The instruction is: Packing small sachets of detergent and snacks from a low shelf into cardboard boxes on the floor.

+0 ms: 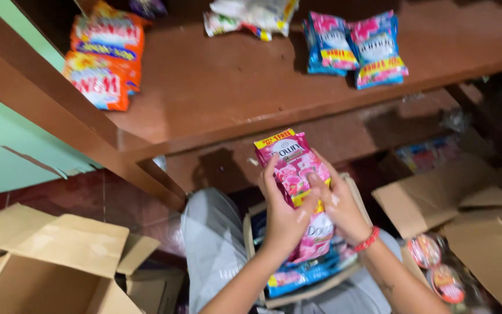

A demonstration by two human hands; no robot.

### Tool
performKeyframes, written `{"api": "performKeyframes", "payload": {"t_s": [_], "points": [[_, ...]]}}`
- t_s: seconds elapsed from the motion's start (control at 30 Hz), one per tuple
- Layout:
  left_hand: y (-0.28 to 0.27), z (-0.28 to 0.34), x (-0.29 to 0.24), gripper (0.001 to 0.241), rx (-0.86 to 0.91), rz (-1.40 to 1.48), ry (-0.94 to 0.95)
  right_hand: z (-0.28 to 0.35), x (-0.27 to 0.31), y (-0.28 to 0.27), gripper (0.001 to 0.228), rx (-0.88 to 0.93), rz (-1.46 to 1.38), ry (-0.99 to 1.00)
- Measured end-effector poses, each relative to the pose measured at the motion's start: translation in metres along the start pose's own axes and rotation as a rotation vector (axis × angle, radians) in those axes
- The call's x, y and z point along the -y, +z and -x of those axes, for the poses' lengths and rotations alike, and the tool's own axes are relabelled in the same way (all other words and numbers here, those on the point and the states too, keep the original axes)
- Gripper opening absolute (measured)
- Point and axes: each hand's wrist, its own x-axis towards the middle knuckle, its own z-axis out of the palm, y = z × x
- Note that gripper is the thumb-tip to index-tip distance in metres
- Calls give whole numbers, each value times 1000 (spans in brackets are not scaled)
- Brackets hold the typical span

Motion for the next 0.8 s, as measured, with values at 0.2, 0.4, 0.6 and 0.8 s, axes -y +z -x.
{"api": "performKeyframes", "payload": {"t_s": [0.2,0.4,0.6,0.8], "points": [[-24,-24,29,97,-154,489,-316,17,18,-46,58,275,319,-128],[-84,-37,41,88,388,378,-118,6,33,-53,63,401,1064,-716],[-108,3,73,40,665,-281,54,-6,-45,-51,56,523,1312,-1076],[-85,20,58,51,727,-602,215,-2,-62,-54,62,656,1438,-863]]}}
